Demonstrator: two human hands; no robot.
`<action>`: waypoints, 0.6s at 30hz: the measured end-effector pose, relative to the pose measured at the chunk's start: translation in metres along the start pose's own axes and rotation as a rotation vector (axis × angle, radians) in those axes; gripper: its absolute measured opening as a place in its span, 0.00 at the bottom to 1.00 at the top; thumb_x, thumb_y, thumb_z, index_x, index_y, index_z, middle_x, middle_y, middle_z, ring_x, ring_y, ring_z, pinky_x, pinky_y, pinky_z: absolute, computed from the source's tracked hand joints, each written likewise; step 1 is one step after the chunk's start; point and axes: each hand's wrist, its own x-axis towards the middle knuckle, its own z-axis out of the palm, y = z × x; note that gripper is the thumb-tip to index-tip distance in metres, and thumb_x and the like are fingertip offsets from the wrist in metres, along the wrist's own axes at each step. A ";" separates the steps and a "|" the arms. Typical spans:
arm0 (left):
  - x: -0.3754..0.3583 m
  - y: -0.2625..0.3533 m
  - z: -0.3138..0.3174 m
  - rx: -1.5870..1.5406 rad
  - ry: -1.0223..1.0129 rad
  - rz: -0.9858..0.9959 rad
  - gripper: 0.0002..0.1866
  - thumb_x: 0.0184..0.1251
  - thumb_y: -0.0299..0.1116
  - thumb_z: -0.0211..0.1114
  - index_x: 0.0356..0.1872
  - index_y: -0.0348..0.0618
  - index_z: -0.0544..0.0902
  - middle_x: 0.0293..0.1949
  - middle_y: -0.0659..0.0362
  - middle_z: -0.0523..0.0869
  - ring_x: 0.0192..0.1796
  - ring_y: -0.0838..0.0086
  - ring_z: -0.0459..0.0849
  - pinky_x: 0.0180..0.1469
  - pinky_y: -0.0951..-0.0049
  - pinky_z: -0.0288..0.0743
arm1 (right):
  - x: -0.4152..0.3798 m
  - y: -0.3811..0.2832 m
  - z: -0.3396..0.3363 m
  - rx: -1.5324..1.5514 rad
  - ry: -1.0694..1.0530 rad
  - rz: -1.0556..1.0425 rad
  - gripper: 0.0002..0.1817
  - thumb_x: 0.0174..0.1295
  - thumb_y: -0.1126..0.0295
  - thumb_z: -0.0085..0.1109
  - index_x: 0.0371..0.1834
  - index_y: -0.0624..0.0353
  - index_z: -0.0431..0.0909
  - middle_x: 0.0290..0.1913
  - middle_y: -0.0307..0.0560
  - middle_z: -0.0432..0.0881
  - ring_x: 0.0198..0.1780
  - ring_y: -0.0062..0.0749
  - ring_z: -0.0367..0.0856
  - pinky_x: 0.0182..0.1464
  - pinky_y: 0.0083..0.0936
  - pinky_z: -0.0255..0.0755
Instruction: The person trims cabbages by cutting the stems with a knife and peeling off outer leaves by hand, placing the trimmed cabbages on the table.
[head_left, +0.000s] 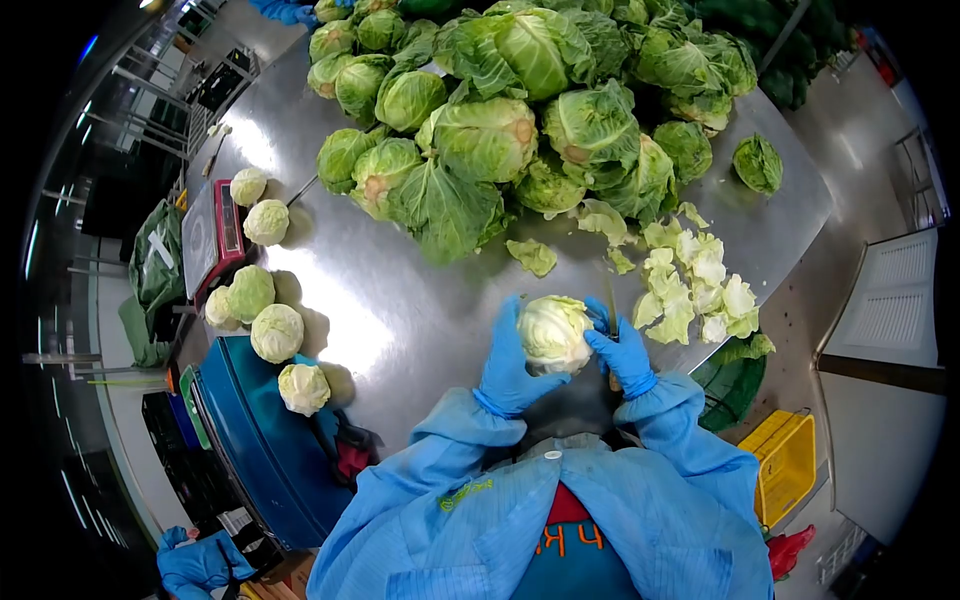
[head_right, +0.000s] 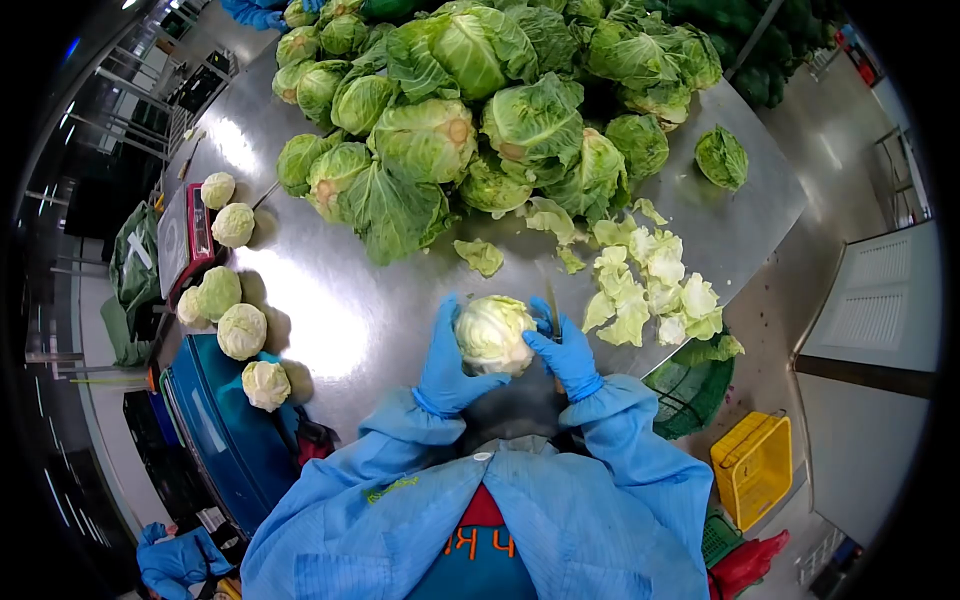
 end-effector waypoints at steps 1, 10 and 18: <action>-0.006 -0.003 0.004 -0.042 0.036 -0.003 0.69 0.32 0.53 0.84 0.72 0.30 0.49 0.67 0.40 0.62 0.69 0.46 0.63 0.70 0.54 0.60 | -0.002 0.000 0.001 0.028 0.003 0.007 0.31 0.58 0.66 0.71 0.66 0.56 0.72 0.39 0.36 0.81 0.32 0.15 0.74 0.32 0.13 0.69; -0.010 0.007 0.027 0.280 0.217 0.050 0.64 0.36 0.49 0.84 0.71 0.32 0.51 0.66 0.40 0.62 0.68 0.46 0.65 0.69 0.53 0.62 | -0.016 -0.022 0.005 -0.528 0.030 -0.163 0.28 0.57 0.63 0.71 0.62 0.56 0.76 0.42 0.40 0.85 0.37 0.19 0.79 0.43 0.19 0.74; -0.009 -0.029 -0.001 -0.500 0.068 -0.050 0.61 0.36 0.38 0.86 0.72 0.42 0.54 0.66 0.47 0.67 0.65 0.57 0.72 0.66 0.57 0.70 | -0.007 -0.043 -0.007 -0.329 0.077 -0.058 0.20 0.60 0.65 0.68 0.56 0.54 0.80 0.36 0.34 0.82 0.33 0.16 0.74 0.41 0.17 0.72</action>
